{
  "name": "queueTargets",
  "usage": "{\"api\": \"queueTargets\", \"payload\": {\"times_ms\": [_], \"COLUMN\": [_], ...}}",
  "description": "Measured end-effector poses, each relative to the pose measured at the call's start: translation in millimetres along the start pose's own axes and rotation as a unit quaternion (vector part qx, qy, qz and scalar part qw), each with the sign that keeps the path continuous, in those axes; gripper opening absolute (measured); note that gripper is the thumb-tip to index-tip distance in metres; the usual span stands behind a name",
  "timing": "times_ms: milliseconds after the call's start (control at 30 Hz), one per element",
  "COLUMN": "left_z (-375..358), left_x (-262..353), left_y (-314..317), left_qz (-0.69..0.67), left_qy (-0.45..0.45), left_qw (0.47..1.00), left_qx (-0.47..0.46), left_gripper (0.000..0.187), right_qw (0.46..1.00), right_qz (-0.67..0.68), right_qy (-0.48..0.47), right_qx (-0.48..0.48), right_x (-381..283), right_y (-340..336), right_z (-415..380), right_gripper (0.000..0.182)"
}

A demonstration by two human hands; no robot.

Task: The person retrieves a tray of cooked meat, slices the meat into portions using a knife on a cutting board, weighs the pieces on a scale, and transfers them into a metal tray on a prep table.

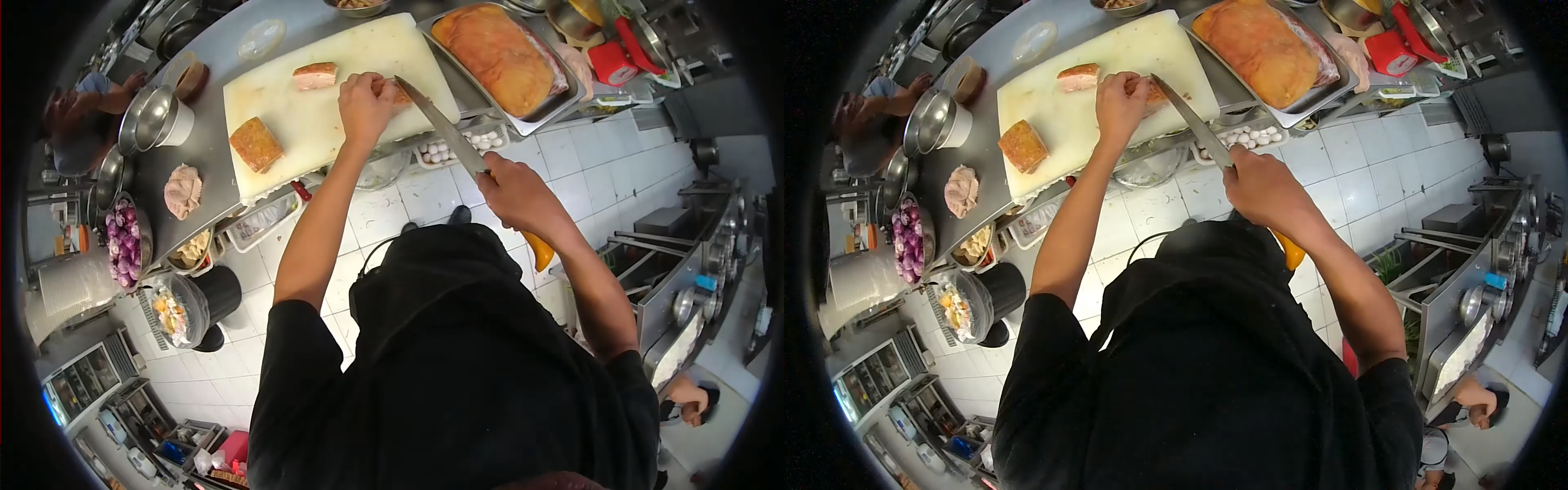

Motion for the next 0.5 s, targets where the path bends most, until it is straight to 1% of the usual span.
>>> {"api": "queueTargets", "payload": {"times_ms": [33, 100, 167, 200, 267, 300, 367, 433, 500], "left_z": [-1.0, -2.6, -3.7, -3.6, -3.2, -3.3, -2.8, -4.4, -6.1], "left_x": [1.9, 4.4, 5.8, 7.0, 9.0, 9.3, 9.4, 10.3, 10.0], "left_y": [-1.2, -1.4, -3.1, -3.5, -4.8, -4.6, -2.6, -3.1, -3.1], "left_qz": [0.012, 0.017, 0.023, 0.016, 0.006, 0.011, 0.014, 0.024, 0.025], "left_qy": [0.018, 0.019, 0.021, 0.024, 0.028, 0.027, 0.03, 0.053, 0.053], "left_qw": [0.999, 0.999, 0.999, 0.999, 0.999, 0.999, 0.999, 0.996, 0.997], "left_qx": [0.024, 0.028, 0.033, 0.039, 0.046, 0.042, 0.036, 0.062, 0.054], "left_gripper": [0.022, 0.022, 0.022, 0.021, 0.02, 0.019, 0.019, 0.018, 0.019], "right_qw": [1.0, 1.0, 0.994, 0.994, 0.998, 0.998, 0.994, 0.988, 0.989], "right_qz": [-0.007, -0.018, 0.002, -0.001, -0.001, -0.001, 0.016, -0.03, -0.046], "right_qy": [-0.004, -0.008, 0.093, 0.092, 0.032, 0.032, 0.048, 0.016, 0.013], "right_qx": [-0.003, -0.006, -0.057, -0.055, -0.047, -0.045, -0.095, -0.151, -0.14], "right_x": [-0.3, -10.7, -22.3, -22.5, -28.8, -30.5, -33.9, -41.5, -53.9], "right_y": [1.5, -3.2, -10.5, -10.9, -13.6, -15.5, -11.4, 2.6, 11.4], "right_z": [2.4, 2.9, -2.2, 1.2, 17.2, 27.5, 54.6, 89.7, 115.2], "right_gripper": [0.019, 0.02, 0.024, 0.024, 0.024, 0.024, 0.025, 0.021, 0.021]}}
Point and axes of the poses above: each hand's wrist, its own z-axis towards the middle knuckle, its own y-axis out of the palm, x = y × z, the point moved 8 cm from there along z, towards the middle knuckle, and after that the axes turned 12 degrees about x, right-handed, at the moved point
